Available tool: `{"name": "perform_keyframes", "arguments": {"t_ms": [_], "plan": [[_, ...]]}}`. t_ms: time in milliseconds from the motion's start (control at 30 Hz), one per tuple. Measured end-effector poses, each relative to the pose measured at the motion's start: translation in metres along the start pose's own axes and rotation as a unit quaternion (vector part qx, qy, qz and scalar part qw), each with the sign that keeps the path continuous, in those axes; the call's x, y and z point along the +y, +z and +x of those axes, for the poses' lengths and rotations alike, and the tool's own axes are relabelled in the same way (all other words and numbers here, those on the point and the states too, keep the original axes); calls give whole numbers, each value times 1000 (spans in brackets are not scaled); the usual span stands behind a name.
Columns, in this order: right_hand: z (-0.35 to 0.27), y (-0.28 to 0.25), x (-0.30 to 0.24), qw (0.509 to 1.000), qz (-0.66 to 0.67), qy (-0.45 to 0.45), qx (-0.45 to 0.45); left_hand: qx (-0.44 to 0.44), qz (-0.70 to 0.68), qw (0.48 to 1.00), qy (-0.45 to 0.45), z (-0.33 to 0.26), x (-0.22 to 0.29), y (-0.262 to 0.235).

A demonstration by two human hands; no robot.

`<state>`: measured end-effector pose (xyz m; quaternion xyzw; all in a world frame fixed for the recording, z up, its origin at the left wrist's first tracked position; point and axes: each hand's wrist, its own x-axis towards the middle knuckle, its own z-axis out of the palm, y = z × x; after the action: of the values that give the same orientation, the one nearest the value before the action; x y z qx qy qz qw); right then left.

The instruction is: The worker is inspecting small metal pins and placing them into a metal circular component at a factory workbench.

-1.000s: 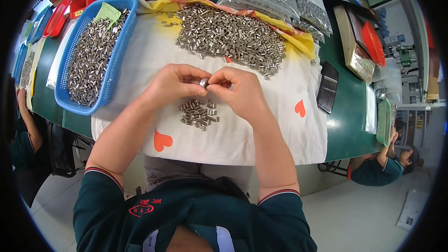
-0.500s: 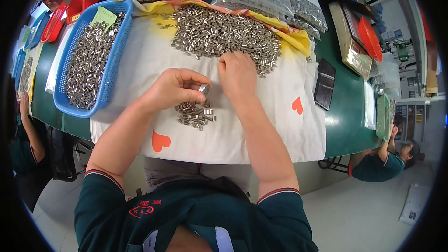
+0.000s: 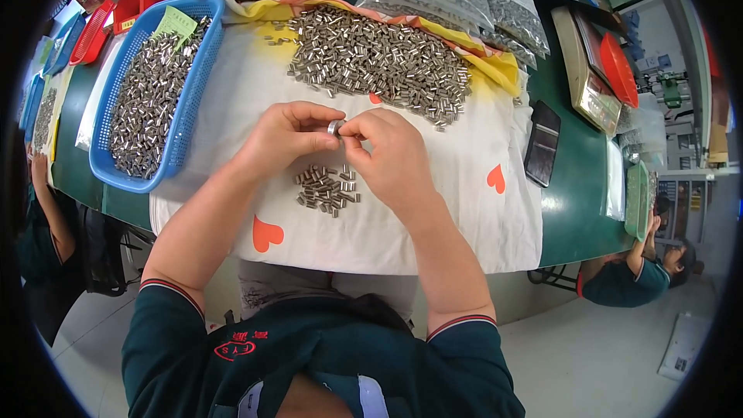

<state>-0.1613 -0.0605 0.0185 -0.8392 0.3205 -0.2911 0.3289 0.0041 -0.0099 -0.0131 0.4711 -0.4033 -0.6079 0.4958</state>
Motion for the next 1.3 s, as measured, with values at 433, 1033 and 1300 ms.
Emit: {"name": "perform_keyframes", "arguments": {"t_ms": [433,1033,1300], "plan": [[4,-18,25,952,216,167,-140,-95,36,994,-46,-7,8,0],[20,2,47,971,-222,61,62,-54,1,998,-23,0,0,1],[5,-8,18,992,16,120,32,-26,-47,999,-11,0,5,1]]}}
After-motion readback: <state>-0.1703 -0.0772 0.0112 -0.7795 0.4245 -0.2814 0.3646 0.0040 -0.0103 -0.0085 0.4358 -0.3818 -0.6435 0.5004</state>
